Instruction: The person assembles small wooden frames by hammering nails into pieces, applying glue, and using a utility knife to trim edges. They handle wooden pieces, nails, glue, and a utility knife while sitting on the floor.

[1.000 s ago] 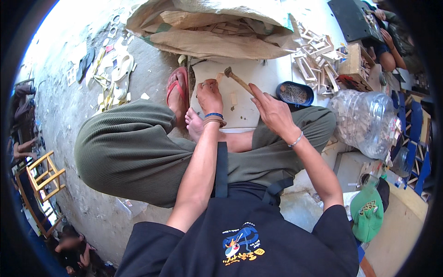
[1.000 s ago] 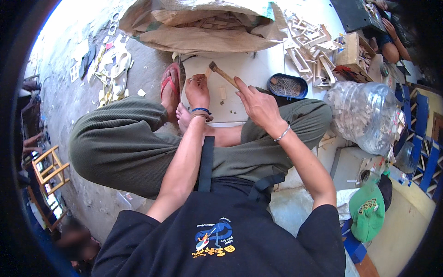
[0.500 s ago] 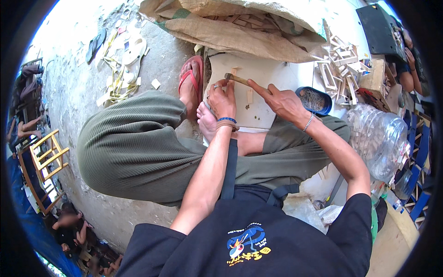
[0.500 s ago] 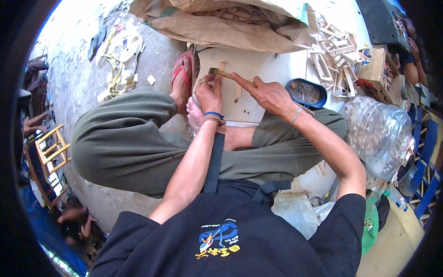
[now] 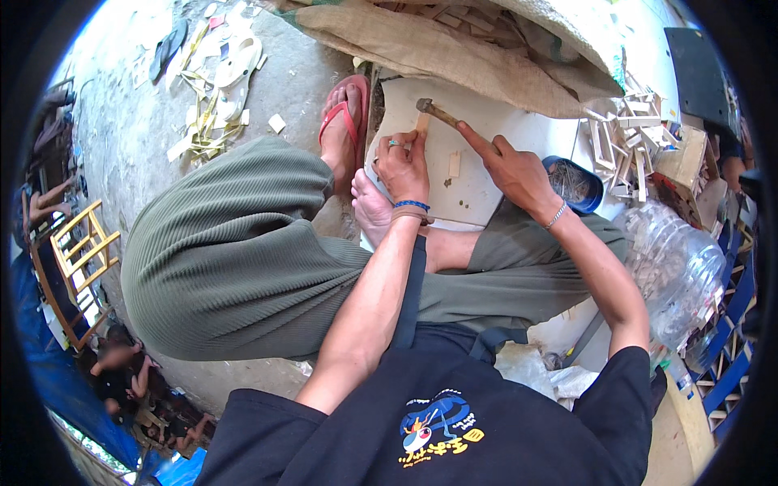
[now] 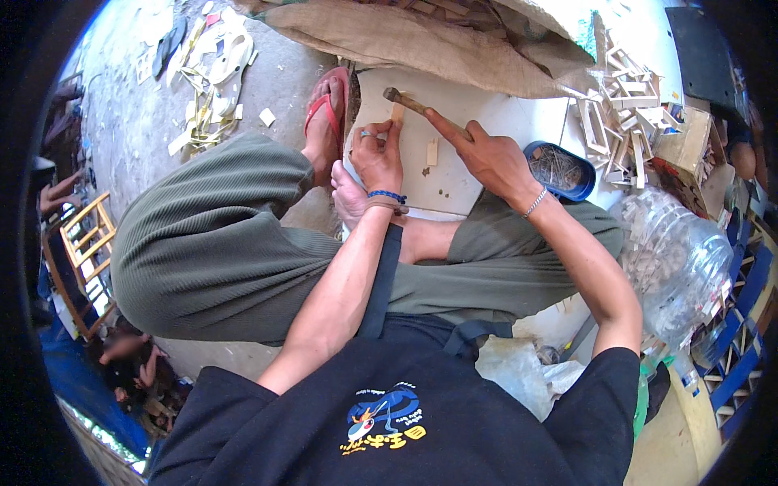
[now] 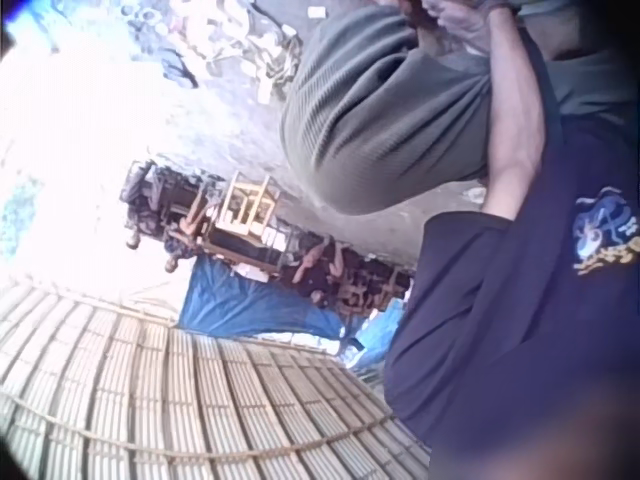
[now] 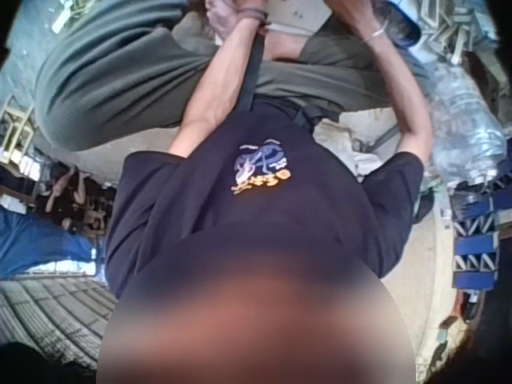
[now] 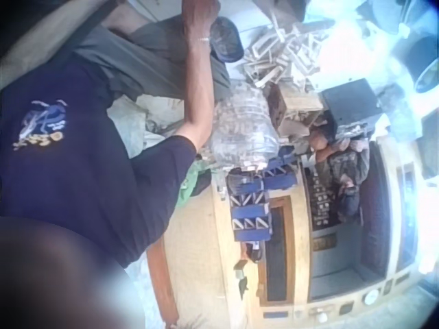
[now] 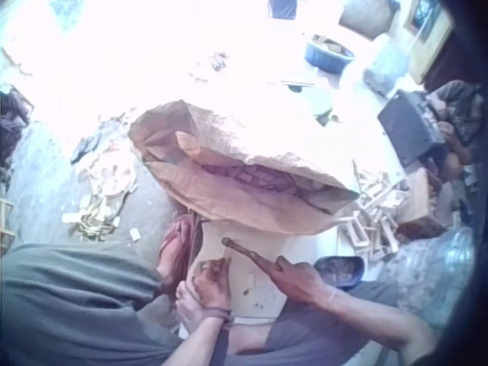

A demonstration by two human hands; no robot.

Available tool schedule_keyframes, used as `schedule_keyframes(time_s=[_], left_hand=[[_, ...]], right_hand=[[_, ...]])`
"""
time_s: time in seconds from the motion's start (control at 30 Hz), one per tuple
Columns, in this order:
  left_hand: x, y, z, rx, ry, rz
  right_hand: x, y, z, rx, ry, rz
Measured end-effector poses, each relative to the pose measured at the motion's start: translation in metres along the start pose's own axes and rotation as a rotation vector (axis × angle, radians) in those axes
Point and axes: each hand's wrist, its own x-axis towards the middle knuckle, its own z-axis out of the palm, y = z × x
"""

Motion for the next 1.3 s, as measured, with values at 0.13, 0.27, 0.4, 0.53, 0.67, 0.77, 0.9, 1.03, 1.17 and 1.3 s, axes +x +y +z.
schedule_keyframes(time_s=[0.13,0.27,0.4,0.53,0.67,0.77,0.9,1.03,1.17,1.3], left_hand=[[0.000,0.004,0.000,-0.039,-0.004,-0.043],[0.001,0.004,0.001,-0.027,-0.003,-0.054],[0.000,0.005,0.002,-0.026,-0.005,-0.088],[0.002,0.008,0.000,0.004,-0.011,-0.088],[0.002,0.009,0.000,-0.011,-0.013,-0.101],[0.000,0.006,0.000,0.036,-0.010,-0.077],[0.001,0.006,0.002,-0.020,-0.015,-0.108],[-0.001,0.009,0.001,0.019,-0.017,-0.116],[-0.001,0.009,0.000,0.011,-0.021,-0.130],[0.001,0.010,0.000,0.023,-0.036,-0.134]], right_hand=[[0.000,-0.002,0.003,-0.015,0.005,-0.008],[-0.003,-0.005,0.007,0.000,0.049,-0.024],[0.000,-0.005,0.011,0.000,0.027,0.020],[0.003,-0.005,0.009,-0.023,0.004,0.019],[0.001,-0.004,0.007,-0.047,0.025,-0.001],[-0.003,-0.003,0.009,0.007,0.102,-0.036],[0.001,-0.001,0.014,-0.034,0.043,-0.003],[0.002,0.001,0.010,-0.114,-0.075,0.034],[-0.001,-0.005,0.009,-0.044,0.087,-0.032],[0.004,-0.004,0.016,-0.037,0.077,0.000]])
